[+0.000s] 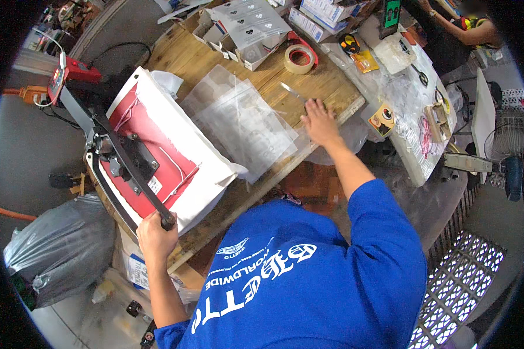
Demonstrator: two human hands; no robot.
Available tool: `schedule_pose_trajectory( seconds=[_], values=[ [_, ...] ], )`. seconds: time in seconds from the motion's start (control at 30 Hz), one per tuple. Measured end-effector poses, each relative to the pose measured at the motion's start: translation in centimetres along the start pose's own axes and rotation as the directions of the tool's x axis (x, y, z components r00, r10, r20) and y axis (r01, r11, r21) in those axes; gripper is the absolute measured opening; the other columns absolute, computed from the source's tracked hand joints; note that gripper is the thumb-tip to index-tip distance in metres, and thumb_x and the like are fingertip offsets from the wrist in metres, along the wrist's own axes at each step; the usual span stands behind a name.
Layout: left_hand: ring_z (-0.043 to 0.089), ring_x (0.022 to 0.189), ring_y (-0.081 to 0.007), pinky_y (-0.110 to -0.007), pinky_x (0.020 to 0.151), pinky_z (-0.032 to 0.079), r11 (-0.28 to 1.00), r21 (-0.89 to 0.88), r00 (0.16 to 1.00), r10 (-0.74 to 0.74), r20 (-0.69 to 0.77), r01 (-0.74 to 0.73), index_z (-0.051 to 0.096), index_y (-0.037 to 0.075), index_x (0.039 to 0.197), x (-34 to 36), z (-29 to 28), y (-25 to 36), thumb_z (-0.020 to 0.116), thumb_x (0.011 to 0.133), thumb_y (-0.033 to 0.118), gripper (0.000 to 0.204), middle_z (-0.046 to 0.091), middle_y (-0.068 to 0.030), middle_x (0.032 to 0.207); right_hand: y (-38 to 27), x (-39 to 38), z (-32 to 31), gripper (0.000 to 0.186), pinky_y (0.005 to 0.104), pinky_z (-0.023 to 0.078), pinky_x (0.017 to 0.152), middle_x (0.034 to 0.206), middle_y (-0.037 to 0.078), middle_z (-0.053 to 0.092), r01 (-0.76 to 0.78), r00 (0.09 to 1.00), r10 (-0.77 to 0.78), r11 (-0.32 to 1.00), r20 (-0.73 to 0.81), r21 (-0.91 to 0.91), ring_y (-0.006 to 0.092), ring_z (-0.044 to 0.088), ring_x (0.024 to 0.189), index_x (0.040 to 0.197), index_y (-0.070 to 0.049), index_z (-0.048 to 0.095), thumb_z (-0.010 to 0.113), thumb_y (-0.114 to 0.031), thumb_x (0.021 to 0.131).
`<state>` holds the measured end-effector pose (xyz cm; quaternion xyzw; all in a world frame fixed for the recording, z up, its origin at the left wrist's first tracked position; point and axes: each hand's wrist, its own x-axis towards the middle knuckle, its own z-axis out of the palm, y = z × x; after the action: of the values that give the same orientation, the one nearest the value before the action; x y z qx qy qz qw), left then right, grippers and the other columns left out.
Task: The person places a white t-shirt on a heat press, aligns it, and closes the press to apply a 'Pickleball' graphic. After pressing, the person removes the t-shirt, places it aside, and retrieves a new t-shirt from a nearby box to repeat the process.
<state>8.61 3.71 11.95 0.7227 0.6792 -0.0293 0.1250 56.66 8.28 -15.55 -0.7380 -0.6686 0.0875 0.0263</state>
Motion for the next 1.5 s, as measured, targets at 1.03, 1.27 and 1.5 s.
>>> schedule_pose_trajectory(
  seconds=[1.03,1.27,1.5],
  values=[
    [0.066,0.104,-0.0288,-0.045,0.085,0.052,0.867,-0.061,0.869,0.493,-0.034,-0.495,0.070,0.010,0.109,0.2,4.5,-7.4,0.062,0.085,0.029,0.031,0.070,-0.0145,0.106,-42.5,-4.3,-18.7,0.088,0.0467,0.059,0.077,0.139,0.030,0.049,0.954,0.049,-0.995,0.022,-0.082,0.298,0.0400,0.067,0.097,0.147,-0.012,0.041,0.077,-0.019,0.066],
    [0.066,0.100,-0.0331,-0.049,0.085,0.053,0.813,-0.392,0.902,0.410,-0.137,-0.430,0.070,0.009,0.103,0.7,1.9,-7.5,0.060,0.085,0.028,0.028,0.070,-0.0134,0.104,-43.1,-4.4,-18.4,0.080,0.0477,0.060,0.082,0.138,0.032,0.051,0.962,0.007,-0.989,-0.034,-0.148,0.273,0.0416,0.067,0.109,0.147,-0.010,0.043,0.072,-0.022,0.074],
    [0.064,0.108,-0.0385,-0.051,0.093,0.051,0.771,-0.348,0.826,0.563,-0.018,-0.533,0.069,0.004,0.110,1.9,1.9,-5.6,0.058,0.086,0.023,0.032,0.067,-0.0213,0.113,-42.2,-4.4,-18.0,0.055,0.0411,0.060,0.077,0.137,0.034,0.053,0.983,0.062,-0.996,0.050,-0.063,0.177,0.0356,0.068,0.105,0.140,-0.011,0.053,0.054,-0.023,0.086]
  ],
)
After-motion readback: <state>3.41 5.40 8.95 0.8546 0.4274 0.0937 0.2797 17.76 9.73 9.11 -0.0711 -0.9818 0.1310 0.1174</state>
